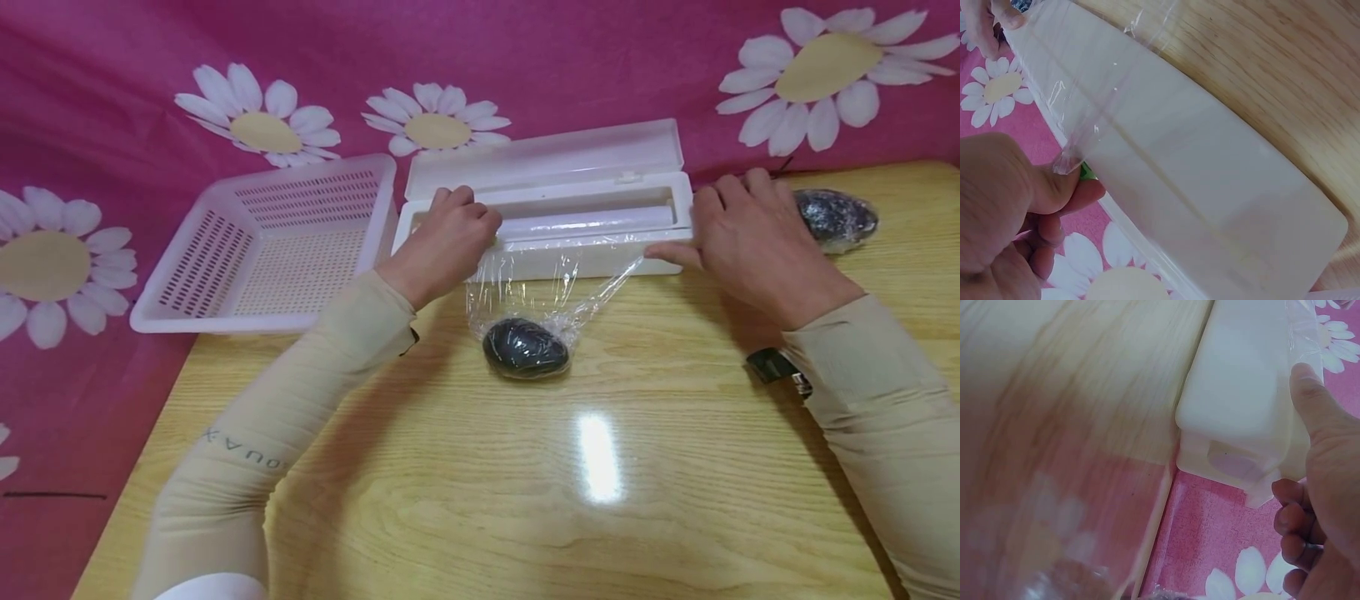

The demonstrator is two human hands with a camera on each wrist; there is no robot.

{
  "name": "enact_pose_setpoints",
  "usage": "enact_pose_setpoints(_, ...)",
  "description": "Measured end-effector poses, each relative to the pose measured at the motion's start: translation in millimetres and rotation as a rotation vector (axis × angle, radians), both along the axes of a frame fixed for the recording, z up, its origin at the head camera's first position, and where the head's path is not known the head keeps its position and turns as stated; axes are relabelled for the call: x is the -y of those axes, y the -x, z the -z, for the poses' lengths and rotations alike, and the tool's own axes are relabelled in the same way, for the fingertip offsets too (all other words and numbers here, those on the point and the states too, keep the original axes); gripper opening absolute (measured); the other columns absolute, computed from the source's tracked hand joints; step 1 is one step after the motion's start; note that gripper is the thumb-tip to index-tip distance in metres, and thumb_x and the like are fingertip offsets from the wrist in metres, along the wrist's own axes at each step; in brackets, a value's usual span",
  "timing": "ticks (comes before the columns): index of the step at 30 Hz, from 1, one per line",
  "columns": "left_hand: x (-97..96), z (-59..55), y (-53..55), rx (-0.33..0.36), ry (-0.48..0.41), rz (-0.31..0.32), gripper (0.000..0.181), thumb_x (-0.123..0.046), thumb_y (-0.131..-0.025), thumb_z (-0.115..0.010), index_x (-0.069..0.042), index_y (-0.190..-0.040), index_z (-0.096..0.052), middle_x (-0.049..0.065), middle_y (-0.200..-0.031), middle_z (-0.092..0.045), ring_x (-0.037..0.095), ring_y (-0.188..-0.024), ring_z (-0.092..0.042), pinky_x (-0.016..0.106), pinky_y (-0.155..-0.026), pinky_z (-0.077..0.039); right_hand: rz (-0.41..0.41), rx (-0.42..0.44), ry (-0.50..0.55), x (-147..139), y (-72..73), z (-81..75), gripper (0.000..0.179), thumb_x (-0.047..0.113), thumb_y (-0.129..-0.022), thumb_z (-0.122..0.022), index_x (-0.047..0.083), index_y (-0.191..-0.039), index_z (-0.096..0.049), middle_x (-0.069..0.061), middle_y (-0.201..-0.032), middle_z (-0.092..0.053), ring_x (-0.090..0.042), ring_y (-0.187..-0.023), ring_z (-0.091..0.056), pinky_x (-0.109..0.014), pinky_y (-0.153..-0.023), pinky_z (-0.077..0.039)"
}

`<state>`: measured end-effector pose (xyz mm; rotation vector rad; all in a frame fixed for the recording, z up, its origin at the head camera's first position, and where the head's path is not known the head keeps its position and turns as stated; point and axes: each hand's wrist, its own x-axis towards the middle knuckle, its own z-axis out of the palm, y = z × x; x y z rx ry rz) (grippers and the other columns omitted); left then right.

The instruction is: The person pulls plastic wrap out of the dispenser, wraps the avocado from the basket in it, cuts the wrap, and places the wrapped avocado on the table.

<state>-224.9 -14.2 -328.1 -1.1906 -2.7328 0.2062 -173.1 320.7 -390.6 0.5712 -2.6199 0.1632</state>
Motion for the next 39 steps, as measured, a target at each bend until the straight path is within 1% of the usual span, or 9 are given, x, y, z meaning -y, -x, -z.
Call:
enact_pose_setpoints(3, -3.2, -1.1, -0.3, -0.002, -0.001, -0.003, 0.014, -0.005, -0.102, -0.056, 0.0, -0.101, -0.07, 0.016, -0.102, -0.078, 0.032, -0.092, -0.056, 0.042, -0.084, -0.041, -0.005, -0.014, 0.002, -0.9, 0.3, -1.0, 0.062, 0.05, -0.093, -0.072, -0.003, -0.076, -0.044, -0.022, -0.075, -0.05, -0.039, -0.078, -0.04, -0.046, -0.066, -0.028)
enact_pose_setpoints(7, -8.0, -3.3, -1.3, -0.003, 0.011, -0.012, 0.017, -0.007, -0.104, -0.056, 0.0, -0.104, -0.071, 0.016, -0.106, -0.078, 0.032, -0.095, -0.057, 0.042, -0.086, -0.042, 0.011, 0.009, 0.003, -1.5, 0.0, -2.3, 0.062, 0.05, -0.093, -0.072, -0.003, -0.076, -0.045, -0.022, -0.076, -0.051, -0.039, -0.08, -0.041, -0.046, -0.067, -0.029)
enact_pose_setpoints(19, -18.3, -3.9, 0.6, -0.026, 0.021, 0.002, 0.016, -0.002, -0.102, -0.055, 0.0, -0.105, -0.071, 0.016, -0.106, -0.078, 0.032, -0.094, -0.057, 0.042, -0.085, -0.042, 0.013, -0.004, 0.0, -4.2, 1.7, -4.3, 0.061, 0.049, -0.091, -0.074, -0.004, -0.077, -0.046, -0.023, -0.076, -0.051, -0.04, -0.08, -0.041, -0.046, -0.067, -0.028)
enact_pose_setpoints(26, -25.6, -5.1, 0.2, -0.045, 0.03, 0.001, 0.016, 0.001, -0.099, -0.057, 0.0, -0.105, -0.071, 0.015, -0.104, -0.078, 0.031, -0.094, -0.056, 0.042, -0.086, -0.041, -0.008, -0.044, 0.0, -6.7, 3.9, -5.8, 0.063, 0.051, -0.094, -0.071, -0.002, -0.075, -0.043, -0.021, -0.074, -0.049, -0.038, -0.078, -0.038, -0.045, -0.066, -0.027)
enact_pose_setpoints(29, -33.0, -3.4, -1.7, -0.052, 0.06, 0.015, 0.018, -0.001, -0.101, -0.055, 0.0, -0.109, -0.071, 0.015, -0.106, -0.078, 0.031, -0.096, -0.058, 0.041, -0.087, -0.043, 0.017, 0.021, -0.005, -5.0, 2.7, -6.9, 0.062, 0.05, -0.093, -0.072, -0.004, -0.078, -0.046, -0.023, -0.078, -0.052, -0.039, -0.08, -0.04, -0.046, -0.068, -0.029)
enact_pose_setpoints(31, -37.9, -2.6, -4.3, -0.077, 0.102, 0.036, 0.021, 0.0, -0.101, -0.053, 0.0, -0.11, -0.071, 0.015, -0.106, -0.078, 0.031, -0.096, -0.059, 0.041, -0.086, -0.044, 0.039, 0.074, -0.013, -2.3, 1.7, -6.4, 0.062, 0.05, -0.093, -0.072, -0.006, -0.081, -0.049, -0.025, -0.081, -0.054, -0.04, -0.083, -0.041, -0.048, -0.07, -0.031)
enact_pose_setpoints(33, -41.2, -2.1, -6.8, -0.096, 0.13, 0.045, 0.022, 0.001, -0.101, -0.051, 0.0, -0.11, -0.072, 0.014, -0.105, -0.078, 0.031, -0.096, -0.06, 0.041, -0.086, -0.044, 0.047, 0.102, -0.015, 0.6, 0.7, -5.6, 0.063, 0.051, -0.093, -0.071, -0.007, -0.084, -0.05, -0.026, -0.083, -0.055, -0.04, -0.084, -0.042, -0.048, -0.071, -0.032)
enact_pose_setpoints(35, -42.1, -1.7, -8.8, -0.114, 0.14, 0.042, 0.024, 0.003, -0.1, -0.051, -0.001, -0.108, -0.072, 0.013, -0.103, -0.078, 0.031, -0.095, -0.06, 0.041, -0.085, -0.045, 0.046, 0.089, -0.022, 2.3, 0.3, -4.5, 0.063, 0.052, -0.093, -0.072, -0.007, -0.083, -0.05, -0.025, -0.082, -0.054, -0.04, -0.084, -0.042, -0.048, -0.071, -0.032)
enact_pose_setpoints(39, -41.9, -0.2, -9.7, -0.101, 0.097, 0.033, 0.023, 0.003, -0.099, -0.051, -0.002, -0.107, -0.073, 0.013, -0.103, -0.078, 0.031, -0.095, -0.06, 0.041, -0.085, -0.044, 0.038, 0.047, -0.022, 2.1, -0.7, -3.2, 0.062, 0.051, -0.092, -0.073, -0.005, -0.08, -0.048, -0.023, -0.079, -0.053, -0.039, -0.082, -0.041, -0.046, -0.07, -0.031)
